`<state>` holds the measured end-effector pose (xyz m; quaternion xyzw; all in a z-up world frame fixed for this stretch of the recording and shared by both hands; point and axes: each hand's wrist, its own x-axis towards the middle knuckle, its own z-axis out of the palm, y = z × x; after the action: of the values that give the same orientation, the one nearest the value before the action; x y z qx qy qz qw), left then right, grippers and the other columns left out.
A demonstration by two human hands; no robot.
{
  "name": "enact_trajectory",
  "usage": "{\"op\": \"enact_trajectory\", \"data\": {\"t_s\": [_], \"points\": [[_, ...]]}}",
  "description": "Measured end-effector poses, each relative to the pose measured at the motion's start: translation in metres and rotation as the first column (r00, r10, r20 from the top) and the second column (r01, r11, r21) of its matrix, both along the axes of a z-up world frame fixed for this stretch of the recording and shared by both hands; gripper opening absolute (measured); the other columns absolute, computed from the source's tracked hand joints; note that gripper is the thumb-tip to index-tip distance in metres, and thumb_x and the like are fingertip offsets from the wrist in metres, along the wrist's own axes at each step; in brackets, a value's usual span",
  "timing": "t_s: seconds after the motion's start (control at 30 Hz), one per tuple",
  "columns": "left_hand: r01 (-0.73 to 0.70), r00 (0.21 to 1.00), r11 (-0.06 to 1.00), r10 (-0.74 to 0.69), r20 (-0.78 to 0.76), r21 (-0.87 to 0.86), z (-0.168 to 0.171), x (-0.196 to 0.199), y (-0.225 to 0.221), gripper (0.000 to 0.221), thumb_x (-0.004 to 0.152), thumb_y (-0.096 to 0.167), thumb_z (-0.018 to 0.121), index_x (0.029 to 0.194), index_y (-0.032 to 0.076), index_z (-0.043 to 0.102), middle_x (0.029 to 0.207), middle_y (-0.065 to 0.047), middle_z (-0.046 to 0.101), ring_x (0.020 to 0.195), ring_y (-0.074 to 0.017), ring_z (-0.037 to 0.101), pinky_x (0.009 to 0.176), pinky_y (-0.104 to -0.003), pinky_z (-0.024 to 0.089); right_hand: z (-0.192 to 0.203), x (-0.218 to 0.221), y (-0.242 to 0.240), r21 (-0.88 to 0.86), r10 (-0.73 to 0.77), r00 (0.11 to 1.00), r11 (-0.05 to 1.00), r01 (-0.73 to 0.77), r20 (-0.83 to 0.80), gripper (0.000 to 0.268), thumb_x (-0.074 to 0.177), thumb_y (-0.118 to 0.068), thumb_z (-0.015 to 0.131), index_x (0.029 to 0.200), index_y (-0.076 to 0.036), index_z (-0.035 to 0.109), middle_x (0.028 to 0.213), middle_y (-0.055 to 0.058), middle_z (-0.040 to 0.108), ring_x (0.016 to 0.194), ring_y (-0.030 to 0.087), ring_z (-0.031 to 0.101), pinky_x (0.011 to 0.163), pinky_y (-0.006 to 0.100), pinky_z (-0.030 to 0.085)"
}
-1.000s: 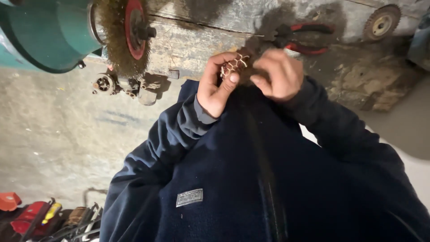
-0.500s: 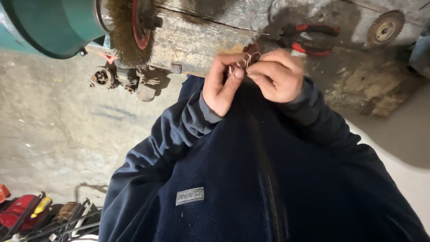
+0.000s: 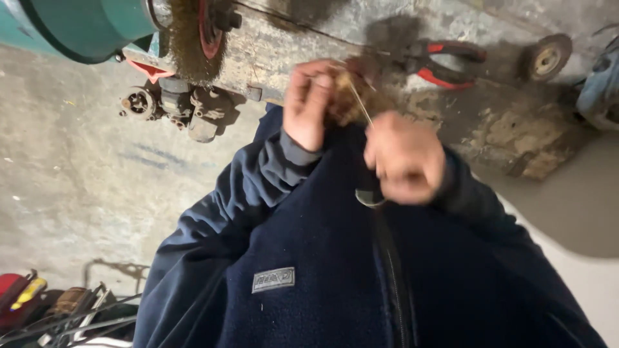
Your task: The person hand-stitches a snakeskin cover around a small cylindrical object, pulling thread tight and working the stitches around the piece. They briefly use pliers to cut or grip the thread and continue tightening and adjusting the stitching by hand.
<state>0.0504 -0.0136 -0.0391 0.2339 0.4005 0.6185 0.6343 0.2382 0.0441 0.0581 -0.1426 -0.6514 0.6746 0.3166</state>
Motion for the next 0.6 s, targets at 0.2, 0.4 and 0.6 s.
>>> {"op": "enact_trajectory", "data": {"t_s": [0.2, 0.4, 0.6], "points": [[-0.251, 0.963, 0.964, 0.258, 0.073, -0.088, 0.003, -0.028, 0.0, 0.024, 0.111, 0.018, 0.059, 0.131, 0.004, 0.055, 0.087, -0.003, 0.061, 0.071, -0.0092, 0.051, 0.068, -0.025, 0.043, 0.028, 0.04, -0.012, 0.22, -0.027, 0.989, 0.975, -0.006, 0.144, 0.008, 0.094, -0.017, 0.066, 0.089, -0.016, 0.061, 0.077, 0.001, 0.061, 0.064, 0.026, 0.061, 0.062, 0.036, 0.048], [-0.009, 0.998, 0.994, 0.017, -0.068, 0.106, 0.051, -0.022, 0.005, 0.038, 0.104, 0.005, 0.07, 0.135, 0.006, 0.048, 0.117, -0.004, 0.065, 0.103, -0.0105, 0.06, 0.095, -0.025, 0.049, 0.06, 0.036, 0.014, 0.163, -0.112, 0.351, 0.98, -0.118, 0.929, 0.08, 0.079, -0.036, 0.085, 0.149, -0.012, 0.054, 0.083, 0.003, 0.072, 0.064, 0.024, 0.068, 0.058, 0.037, 0.049], [0.065, 0.972, 0.982, -0.022, -0.234, 0.177, 0.046, -0.017, -0.007, 0.038, 0.103, -0.005, 0.069, 0.134, 0.001, 0.048, 0.114, -0.003, 0.062, 0.093, -0.0074, 0.056, 0.087, -0.021, 0.046, 0.052, 0.053, 0.012, 0.612, -0.519, 0.855, 0.676, 0.411, 0.0, 0.032, 0.096, -0.033, 0.068, 0.117, -0.008, 0.065, 0.103, 0.013, 0.07, 0.098, 0.026, 0.07, 0.109, 0.06, 0.045]]}}
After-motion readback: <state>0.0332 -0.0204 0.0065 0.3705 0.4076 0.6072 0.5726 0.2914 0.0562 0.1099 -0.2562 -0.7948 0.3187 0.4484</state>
